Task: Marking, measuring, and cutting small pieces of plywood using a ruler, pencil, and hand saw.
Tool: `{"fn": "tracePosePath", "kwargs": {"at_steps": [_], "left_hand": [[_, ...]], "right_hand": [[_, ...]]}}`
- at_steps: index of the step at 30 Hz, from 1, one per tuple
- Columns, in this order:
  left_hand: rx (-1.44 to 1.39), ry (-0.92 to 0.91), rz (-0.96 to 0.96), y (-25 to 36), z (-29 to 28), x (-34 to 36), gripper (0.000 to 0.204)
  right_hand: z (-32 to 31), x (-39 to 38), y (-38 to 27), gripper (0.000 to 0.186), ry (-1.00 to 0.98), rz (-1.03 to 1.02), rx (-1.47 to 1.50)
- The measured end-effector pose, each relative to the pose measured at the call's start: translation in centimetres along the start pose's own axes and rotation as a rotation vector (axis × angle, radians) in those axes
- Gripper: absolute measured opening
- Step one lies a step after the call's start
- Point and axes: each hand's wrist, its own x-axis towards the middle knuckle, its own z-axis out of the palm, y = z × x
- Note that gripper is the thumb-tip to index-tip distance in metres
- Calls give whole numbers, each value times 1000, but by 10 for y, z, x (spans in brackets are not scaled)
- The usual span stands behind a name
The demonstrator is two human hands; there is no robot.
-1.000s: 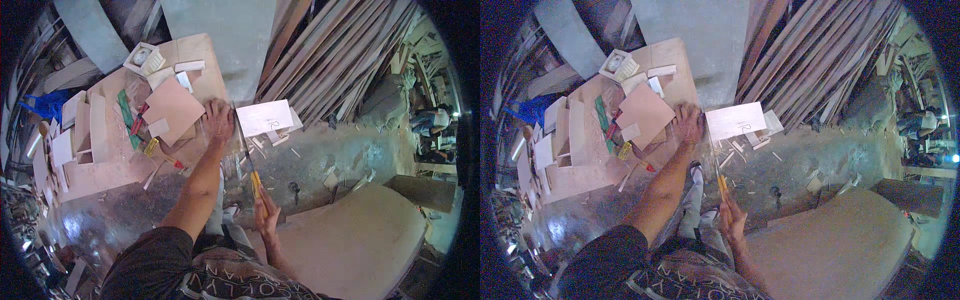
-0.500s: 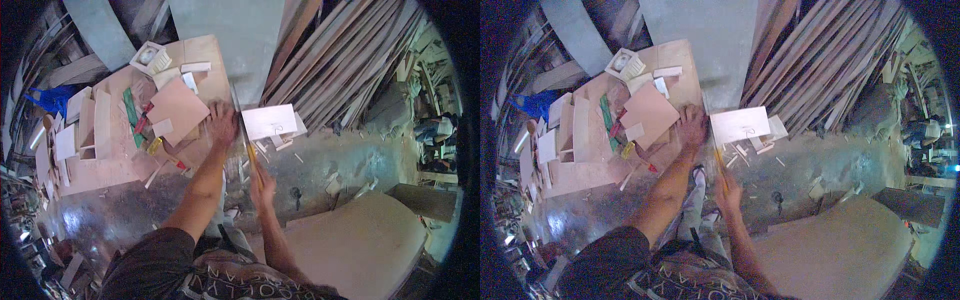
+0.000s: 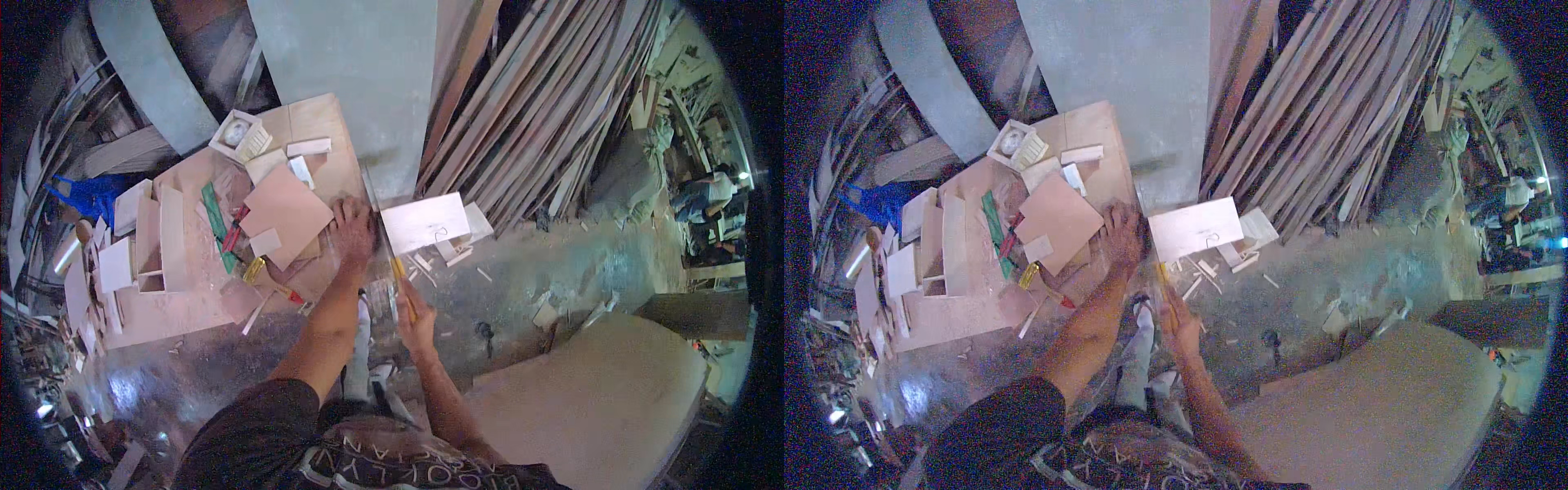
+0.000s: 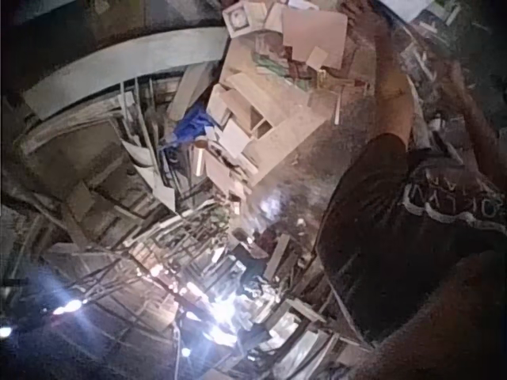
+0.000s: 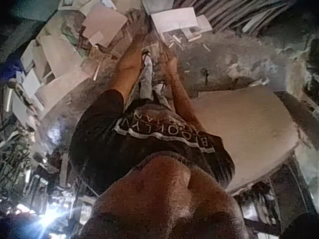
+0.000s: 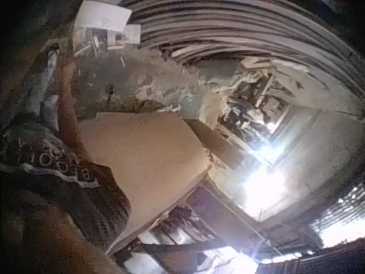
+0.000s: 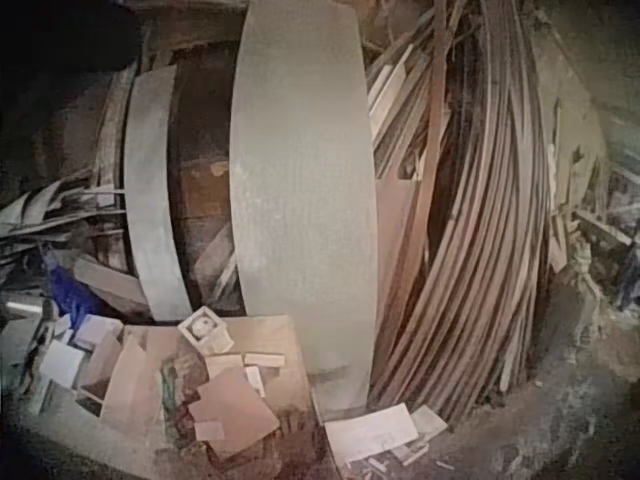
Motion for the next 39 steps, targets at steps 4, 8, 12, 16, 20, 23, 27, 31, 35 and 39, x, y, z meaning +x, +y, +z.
{"fn": "tracePosePath", "kwargs": {"at_steps": [4,8,12,16,20,23,27,31,35,39], "left_hand": [[-14,-17,-16,-23,-10,6,34],[-79,20,0,-1,2,0,32],[-19,15,11,-15,4,2,30],[7,31,-14,-22,-5,2,31],[-81,-50,-30,7,-4,2,29],[-7,-6,-27,-11,4,-2,26],[-37,76,6,-28,3,9,26],[-73,84,-3,-13,8,0,25],[-28,45,1,-8,14,0,25],[-25,39,-7,-29,3,-1,28]], "right_hand": [[-25,-78,-18,38,-32,55,76],[-4,-15,17,36,-6,-7,-17],[4,0,-10,33,68,-132,-43],[-30,-76,-26,33,12,-7,-33],[-16,-24,6,35,7,-42,-201],[5,-13,-13,36,-23,39,-64],[-19,-72,-15,37,34,-63,41],[-14,-37,-7,38,48,-153,-27],[0,0,-17,35,0,19,-53],[-15,-72,-15,33,109,-120,100]]}}
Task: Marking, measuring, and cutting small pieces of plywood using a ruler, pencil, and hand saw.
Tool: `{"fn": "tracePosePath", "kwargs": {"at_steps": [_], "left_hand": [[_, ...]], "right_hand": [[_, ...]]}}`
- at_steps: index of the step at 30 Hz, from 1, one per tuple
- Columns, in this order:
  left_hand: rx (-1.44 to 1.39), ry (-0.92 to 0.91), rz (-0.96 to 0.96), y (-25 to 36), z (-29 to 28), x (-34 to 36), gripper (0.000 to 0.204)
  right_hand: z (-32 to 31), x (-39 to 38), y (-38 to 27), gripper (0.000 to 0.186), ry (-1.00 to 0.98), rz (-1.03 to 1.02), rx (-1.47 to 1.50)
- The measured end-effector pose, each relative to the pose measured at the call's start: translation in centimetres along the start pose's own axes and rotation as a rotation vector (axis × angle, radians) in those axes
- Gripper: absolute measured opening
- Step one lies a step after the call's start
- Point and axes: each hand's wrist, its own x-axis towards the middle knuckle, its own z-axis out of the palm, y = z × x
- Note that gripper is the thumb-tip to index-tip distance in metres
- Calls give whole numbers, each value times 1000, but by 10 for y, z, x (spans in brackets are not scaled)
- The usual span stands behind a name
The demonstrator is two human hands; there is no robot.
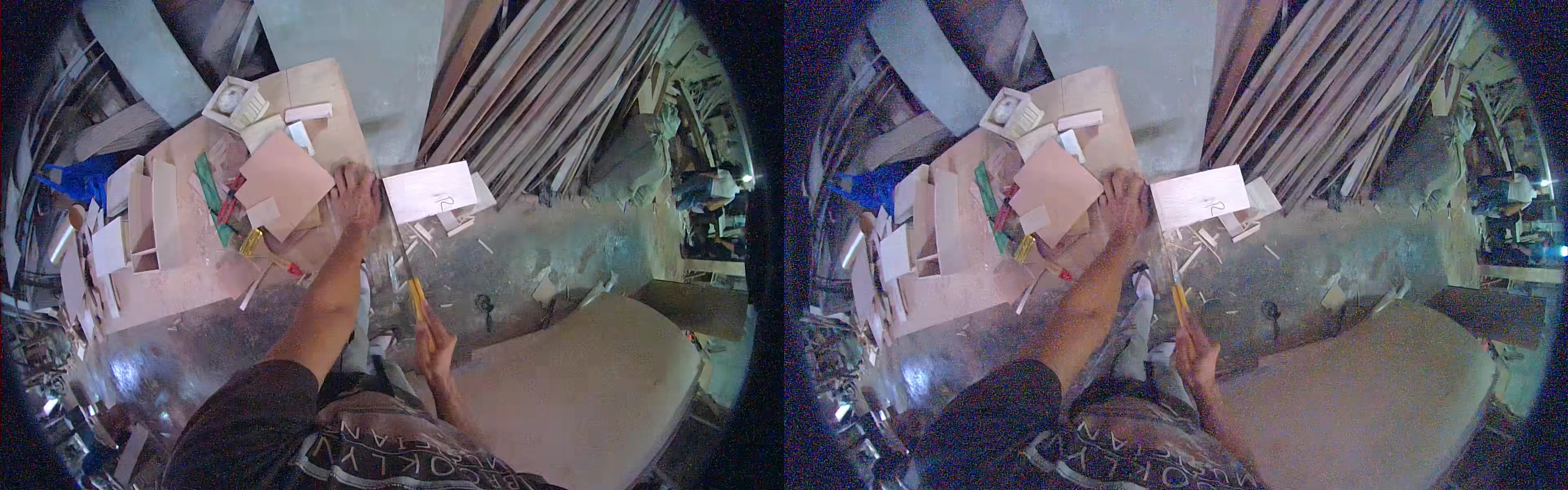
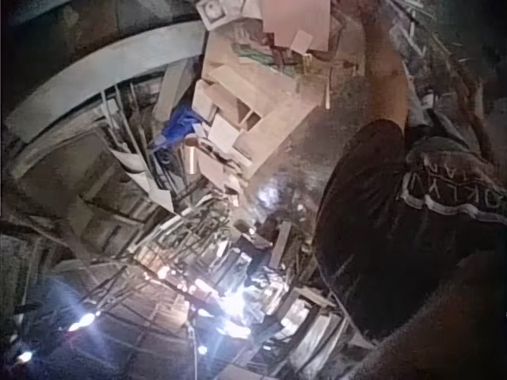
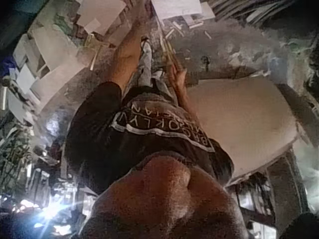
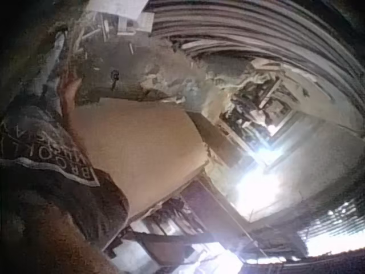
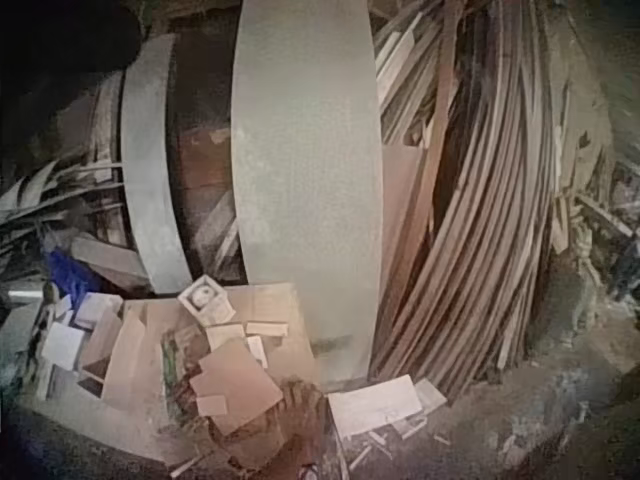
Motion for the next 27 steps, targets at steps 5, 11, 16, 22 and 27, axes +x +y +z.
{"fn": "tracePosePath", "kwargs": {"at_steps": [5,11,16,22,27], "left_hand": [[-67,-38,-24,32,8,-6,27],[61,-35,-10,7,-8,4,30],[40,2,3,21,-2,0,32],[-11,-32,-11,17,3,-1,30],[7,6,-11,7,0,2,31]], "right_hand": [[15,62,10,34,-40,111,-149],[3,12,1,36,-63,-30,-155],[13,36,17,36,10,491,354],[6,23,20,34,21,467,489],[-12,10,-21,34,-125,243,-33]]}}
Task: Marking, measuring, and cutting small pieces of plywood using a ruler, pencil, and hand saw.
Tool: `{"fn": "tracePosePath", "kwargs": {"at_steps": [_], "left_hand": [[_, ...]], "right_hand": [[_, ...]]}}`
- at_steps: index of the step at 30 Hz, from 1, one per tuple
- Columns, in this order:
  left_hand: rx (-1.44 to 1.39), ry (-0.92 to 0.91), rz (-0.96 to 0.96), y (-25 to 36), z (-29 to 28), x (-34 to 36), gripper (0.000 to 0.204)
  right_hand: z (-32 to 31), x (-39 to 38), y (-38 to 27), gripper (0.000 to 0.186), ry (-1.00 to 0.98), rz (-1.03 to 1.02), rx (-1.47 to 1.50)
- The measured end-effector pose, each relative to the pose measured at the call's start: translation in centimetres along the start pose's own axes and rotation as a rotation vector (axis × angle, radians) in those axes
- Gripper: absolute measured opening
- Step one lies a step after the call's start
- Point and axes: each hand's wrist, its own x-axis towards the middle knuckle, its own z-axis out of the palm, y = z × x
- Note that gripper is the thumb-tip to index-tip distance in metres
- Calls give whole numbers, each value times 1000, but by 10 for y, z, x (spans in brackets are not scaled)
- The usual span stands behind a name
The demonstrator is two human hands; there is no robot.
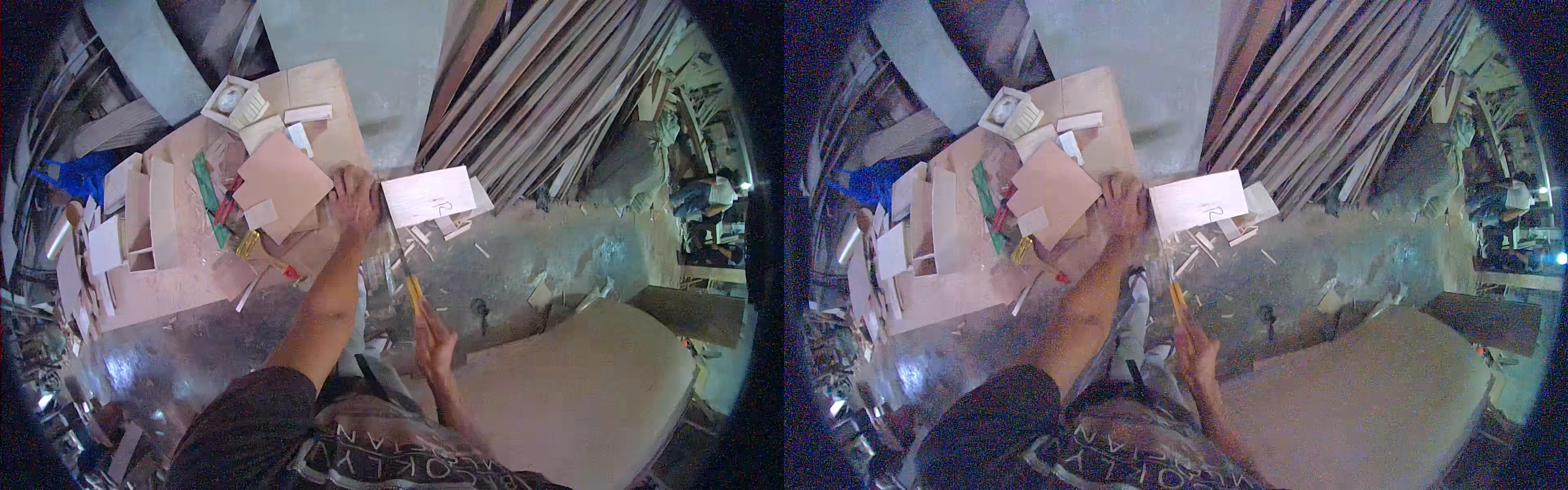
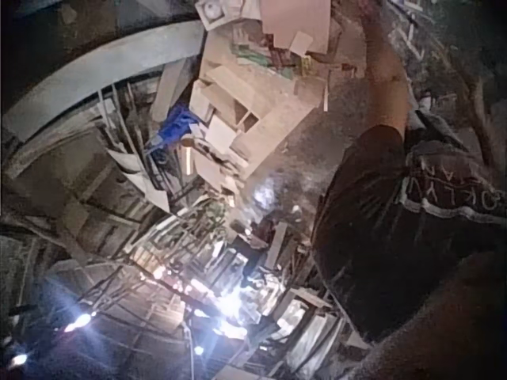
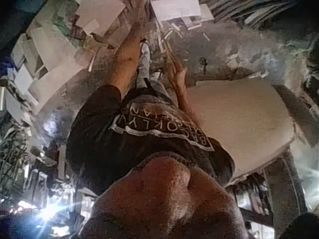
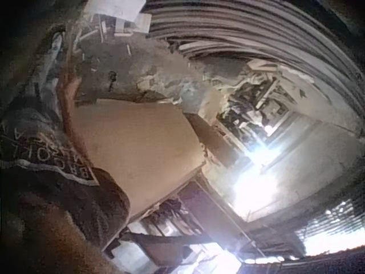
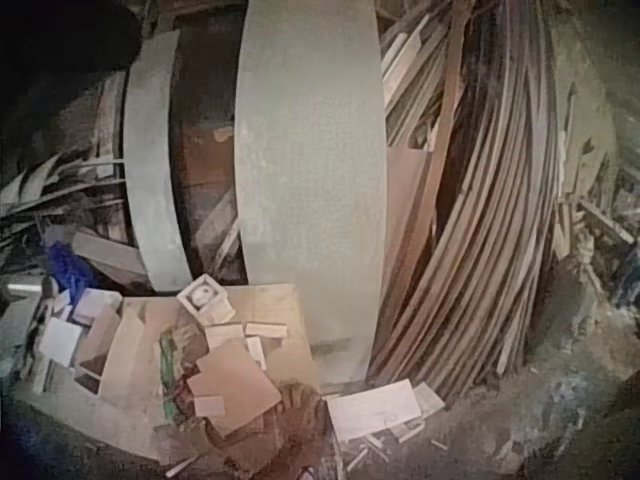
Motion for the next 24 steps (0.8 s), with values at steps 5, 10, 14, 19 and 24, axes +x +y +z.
{"fn": "tracePosePath", "kwargs": {"at_steps": [5,10,14,19,24], "left_hand": [[-16,28,60,11,5,-9,30],[34,29,15,-4,-6,0,27],[-18,38,25,23,6,-10,29],[9,60,32,-14,11,-4,30],[-48,-12,-16,11,5,-7,26]], "right_hand": [[21,33,3,33,43,33,-30],[-15,-39,9,33,11,-16,38],[14,33,52,42,96,-141,-77],[13,15,-2,38,5,-48,-109],[-3,-5,-5,43,62,-58,2]]}}
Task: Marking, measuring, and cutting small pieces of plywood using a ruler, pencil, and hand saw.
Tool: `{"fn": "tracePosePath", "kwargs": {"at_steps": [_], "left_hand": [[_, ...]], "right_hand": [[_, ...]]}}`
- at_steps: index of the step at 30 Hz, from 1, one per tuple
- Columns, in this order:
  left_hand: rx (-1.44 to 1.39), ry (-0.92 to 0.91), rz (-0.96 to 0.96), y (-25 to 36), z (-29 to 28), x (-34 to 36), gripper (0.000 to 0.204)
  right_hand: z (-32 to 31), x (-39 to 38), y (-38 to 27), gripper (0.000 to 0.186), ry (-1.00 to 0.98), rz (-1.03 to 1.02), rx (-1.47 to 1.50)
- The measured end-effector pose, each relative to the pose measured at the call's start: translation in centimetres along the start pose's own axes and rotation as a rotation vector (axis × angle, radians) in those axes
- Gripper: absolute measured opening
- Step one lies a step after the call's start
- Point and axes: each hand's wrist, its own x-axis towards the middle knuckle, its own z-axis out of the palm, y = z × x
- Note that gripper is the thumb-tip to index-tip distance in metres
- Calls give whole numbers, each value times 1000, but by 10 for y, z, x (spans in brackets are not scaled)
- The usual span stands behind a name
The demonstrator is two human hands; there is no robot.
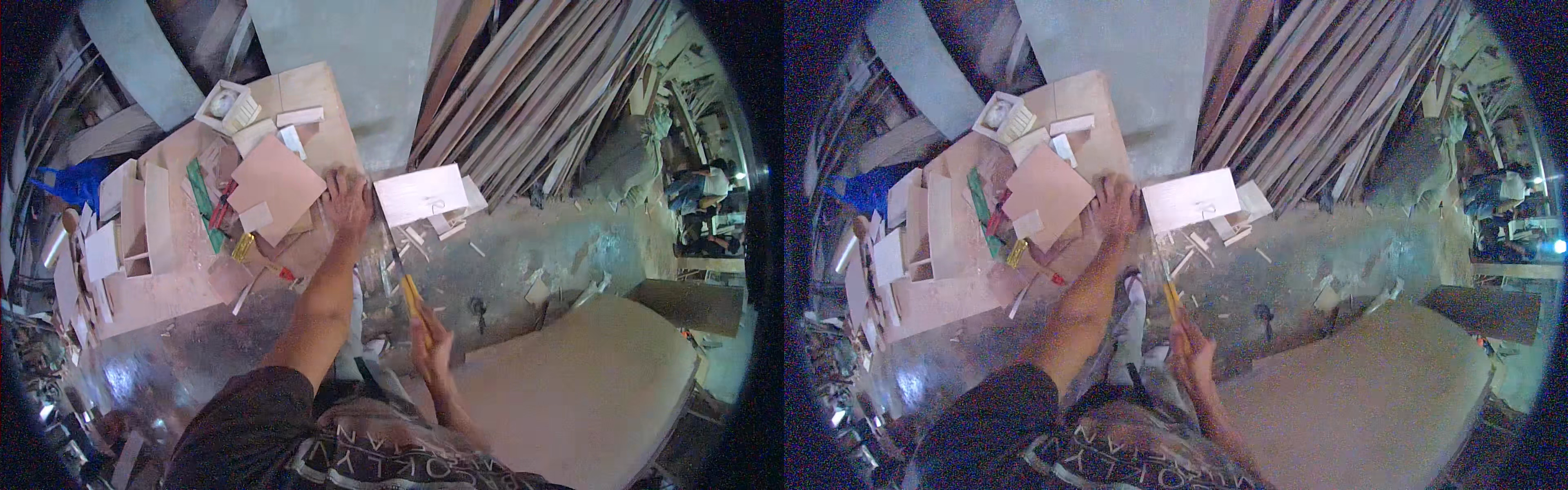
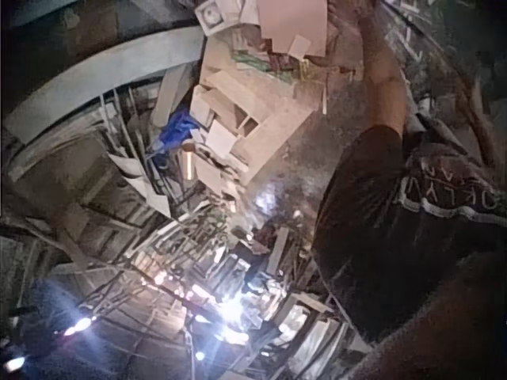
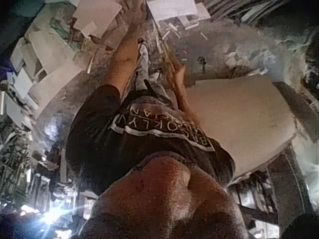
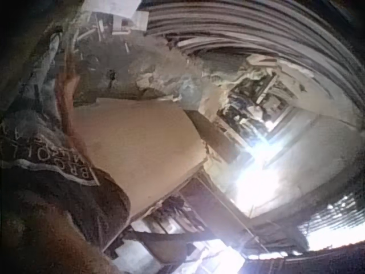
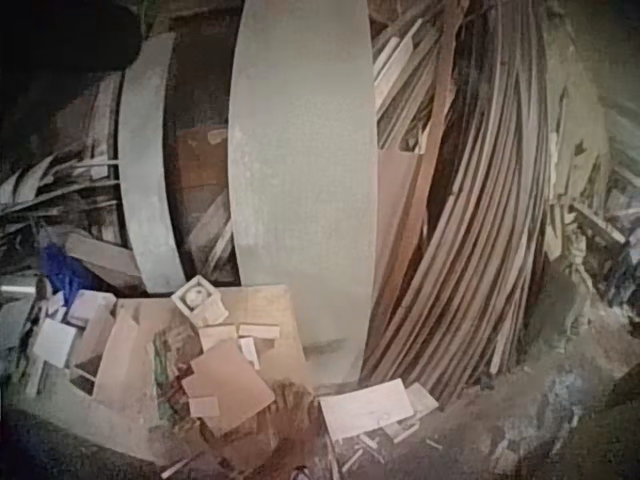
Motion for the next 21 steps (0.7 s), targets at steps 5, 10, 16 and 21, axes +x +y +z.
{"fn": "tracePosePath", "kwargs": {"at_steps": [5,10,16,21], "left_hand": [[-8,48,43,-3,2,4,24],[28,-40,10,-1,-13,5,29],[40,-25,55,7,-8,5,30],[52,-46,8,-3,-12,2,31]], "right_hand": [[14,31,-7,45,-58,307,67],[-18,-28,1,42,-68,44,-33],[14,39,11,37,-50,54,74],[-11,-22,-3,39,-5,85,104]]}}
